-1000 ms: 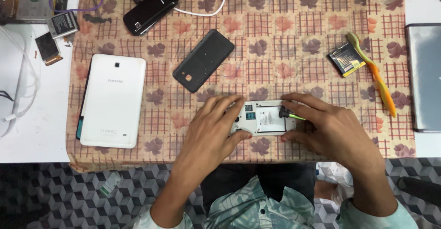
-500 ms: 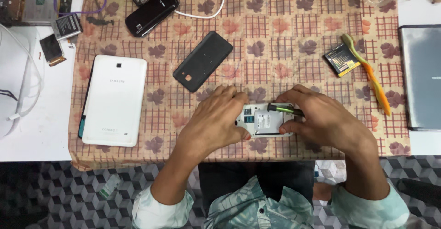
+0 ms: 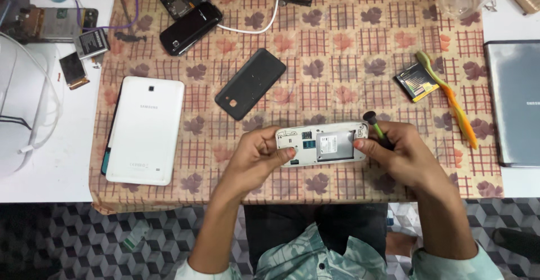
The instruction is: The person assembles a disassembled smartphone by placing the motherboard into the chassis and securing it with screws. They use a screwdriver to tighten multiple screws around the internal frame.
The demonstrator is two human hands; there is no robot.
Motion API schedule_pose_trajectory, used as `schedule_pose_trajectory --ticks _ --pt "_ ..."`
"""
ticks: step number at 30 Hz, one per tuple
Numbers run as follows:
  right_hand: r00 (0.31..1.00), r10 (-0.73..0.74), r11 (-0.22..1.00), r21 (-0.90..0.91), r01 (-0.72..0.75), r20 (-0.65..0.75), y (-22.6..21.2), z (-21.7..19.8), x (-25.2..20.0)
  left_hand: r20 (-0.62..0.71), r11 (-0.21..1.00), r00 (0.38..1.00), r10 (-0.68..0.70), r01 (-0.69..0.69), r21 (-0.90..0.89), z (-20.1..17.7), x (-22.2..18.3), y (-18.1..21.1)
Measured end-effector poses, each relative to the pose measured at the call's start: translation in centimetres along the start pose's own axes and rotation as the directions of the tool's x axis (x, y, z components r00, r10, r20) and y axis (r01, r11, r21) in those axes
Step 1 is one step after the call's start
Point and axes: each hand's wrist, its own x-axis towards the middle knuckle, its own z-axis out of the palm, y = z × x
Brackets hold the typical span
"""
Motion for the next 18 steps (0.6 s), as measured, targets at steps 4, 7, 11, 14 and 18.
schedule_pose_trajectory --ticks 4,7,11,14,18 --pt "0.995 0.089 0.996 0.014 -0.089 -0.047 0.9 0.0 0.0 -0.103 0.997 0.992 0.072 -0.069 0.039 0.0 -0.1 -2.1" --pt "0.996 0.058 0.991 0.129 -0.048 -0.072 1.1 0.0 0.3 -0.137 0.994 0.985 0.106 -0.11 -0.019 0.1 -0.2 -1.9" --pt "0.998 0.02 0.988 0.155 -0.011 -0.053 1.0 0.2 0.2 -0.262 0.979 0.959 0.111 -0.151 -0.138 1.1 -0.1 -1.2" --pt "0.99 0.069 0.979 0.198 -0.044 -0.121 0.8 1.1 0.0 -0.359 0.946 0.931 0.067 -0.174 -0.275 1.5 0.0 -1.1" --pt "0.978 0.02 0.939 0.34 0.052 -0.206 0.5 2.1 0.4 -0.331 0.969 0.94 0.082 -0.153 -0.195 1.6 -0.2 -1.6"
